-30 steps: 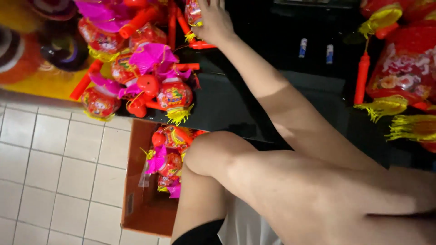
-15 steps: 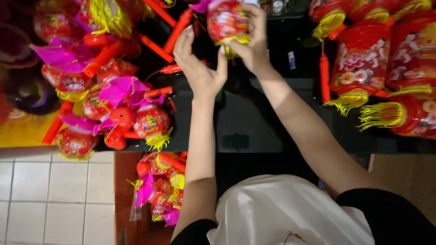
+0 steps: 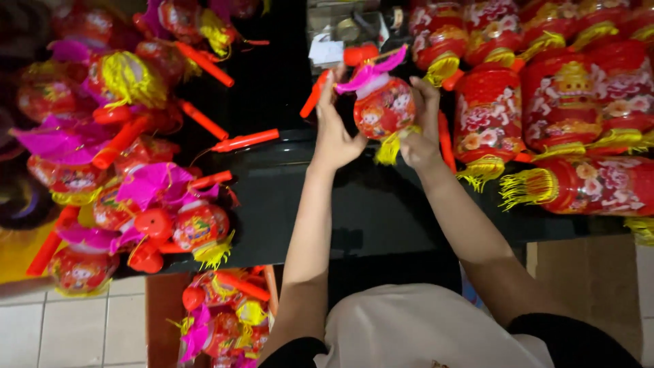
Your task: Assembling small decorative lanterns by attaching plastic handles and sticks.
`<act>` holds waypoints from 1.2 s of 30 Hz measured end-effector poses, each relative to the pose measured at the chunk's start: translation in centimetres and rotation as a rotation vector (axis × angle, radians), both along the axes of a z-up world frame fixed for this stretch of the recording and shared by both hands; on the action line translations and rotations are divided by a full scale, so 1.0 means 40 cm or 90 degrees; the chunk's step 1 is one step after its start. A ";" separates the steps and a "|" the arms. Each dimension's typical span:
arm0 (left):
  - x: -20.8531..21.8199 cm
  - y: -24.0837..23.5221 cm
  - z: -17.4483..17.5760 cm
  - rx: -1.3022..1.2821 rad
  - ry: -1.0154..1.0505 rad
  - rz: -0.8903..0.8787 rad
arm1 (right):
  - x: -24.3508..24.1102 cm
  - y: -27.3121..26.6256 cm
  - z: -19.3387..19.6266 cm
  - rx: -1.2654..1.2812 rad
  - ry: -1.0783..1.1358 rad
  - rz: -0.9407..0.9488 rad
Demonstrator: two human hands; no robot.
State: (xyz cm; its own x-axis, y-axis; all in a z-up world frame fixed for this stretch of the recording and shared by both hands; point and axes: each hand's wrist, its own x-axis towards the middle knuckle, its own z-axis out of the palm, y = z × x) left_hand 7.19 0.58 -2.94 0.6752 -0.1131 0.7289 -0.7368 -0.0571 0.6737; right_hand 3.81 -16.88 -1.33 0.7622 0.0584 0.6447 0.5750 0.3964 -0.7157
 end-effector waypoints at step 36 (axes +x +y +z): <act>0.019 0.087 -0.204 -0.257 0.528 -0.923 | 0.033 0.000 -0.193 -0.309 -0.260 -0.263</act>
State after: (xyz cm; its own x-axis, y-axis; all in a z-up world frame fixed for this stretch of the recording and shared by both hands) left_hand 7.94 4.06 -11.08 0.3771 -0.8360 0.3986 0.4965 0.5458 0.6749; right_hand 5.12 -16.88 -9.03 0.4894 0.1688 0.8556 0.8654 -0.2147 -0.4527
